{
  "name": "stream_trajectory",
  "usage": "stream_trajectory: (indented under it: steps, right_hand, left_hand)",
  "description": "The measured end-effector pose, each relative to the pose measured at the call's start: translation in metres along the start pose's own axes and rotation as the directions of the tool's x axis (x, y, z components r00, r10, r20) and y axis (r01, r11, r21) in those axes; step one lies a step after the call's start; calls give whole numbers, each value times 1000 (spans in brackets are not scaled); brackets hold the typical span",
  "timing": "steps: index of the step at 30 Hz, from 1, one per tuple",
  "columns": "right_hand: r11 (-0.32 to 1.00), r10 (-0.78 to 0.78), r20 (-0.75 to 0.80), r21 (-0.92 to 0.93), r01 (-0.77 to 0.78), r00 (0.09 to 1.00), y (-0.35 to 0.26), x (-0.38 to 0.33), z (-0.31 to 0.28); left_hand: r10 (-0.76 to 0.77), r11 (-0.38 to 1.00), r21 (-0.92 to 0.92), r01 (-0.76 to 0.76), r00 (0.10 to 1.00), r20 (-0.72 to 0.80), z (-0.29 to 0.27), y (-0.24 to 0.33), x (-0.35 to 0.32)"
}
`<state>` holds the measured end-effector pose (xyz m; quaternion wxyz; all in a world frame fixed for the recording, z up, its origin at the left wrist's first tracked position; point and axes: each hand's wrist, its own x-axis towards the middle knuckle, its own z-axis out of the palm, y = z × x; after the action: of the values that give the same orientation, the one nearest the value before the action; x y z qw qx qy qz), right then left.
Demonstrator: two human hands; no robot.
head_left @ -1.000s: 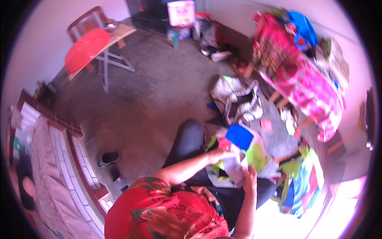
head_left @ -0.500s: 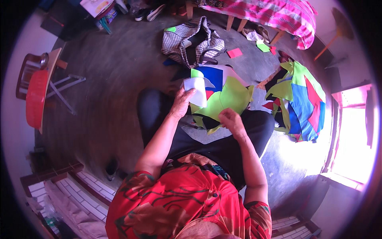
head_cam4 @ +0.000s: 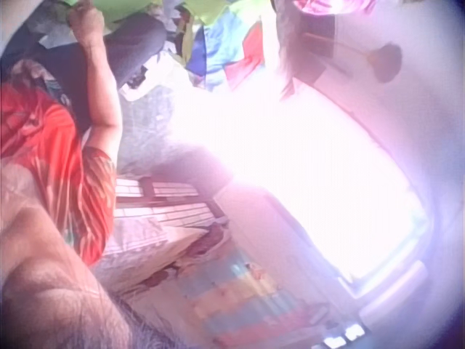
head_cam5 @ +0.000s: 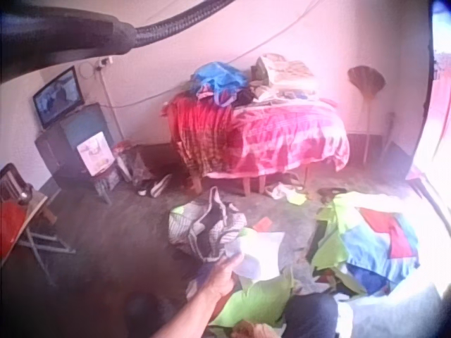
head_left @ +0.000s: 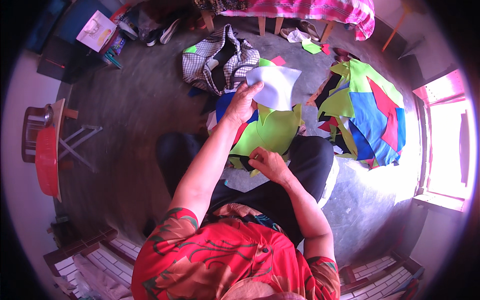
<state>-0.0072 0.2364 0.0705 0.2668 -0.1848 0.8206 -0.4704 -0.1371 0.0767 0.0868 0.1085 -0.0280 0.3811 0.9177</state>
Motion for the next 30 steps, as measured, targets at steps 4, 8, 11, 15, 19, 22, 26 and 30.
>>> stream_trajectory:
  steps: [4, 8, 11, 15, 19, 22, 26, 30]
  right_hand:
    - [994, -5, 51, -110, 10, 999, -10, -1, -4]
    - [986, -35, 36, -164, 41, 999, -8, -4, -7]
    - [978, -50, 32, -200, 55, 998, -7, -3, -8]
    - [966, -61, 53, -249, 73, 997, -6, 0, -10]
    - [960, -79, 87, -261, 99, 993, -3, 0, -8]
    - [960, 21, 151, -278, 22, 988, -3, 3, -12]
    - [952, 54, 180, -307, 4, 982, 3, 5, -8]
    - [943, -83, 135, -311, 122, 987, 7, 1, -3]
  left_hand:
    - [-4, 956, 289, 58, 983, -183, -56, -51, 25]
    - [10, 876, 432, 212, 890, -457, -89, -84, 16]
    - [27, 852, 485, 200, 906, -422, -82, -80, 14]
    - [72, 808, 563, 173, 920, -386, -77, -71, 15]
    - [235, 683, 726, 84, 915, -327, -95, -63, 17]
    - [320, 627, 778, 42, 897, -305, -92, -48, 12]
    - [377, 784, 614, -85, 853, -363, -66, -16, 0]
    - [412, 818, 559, -138, 818, -401, -63, 0, -3]
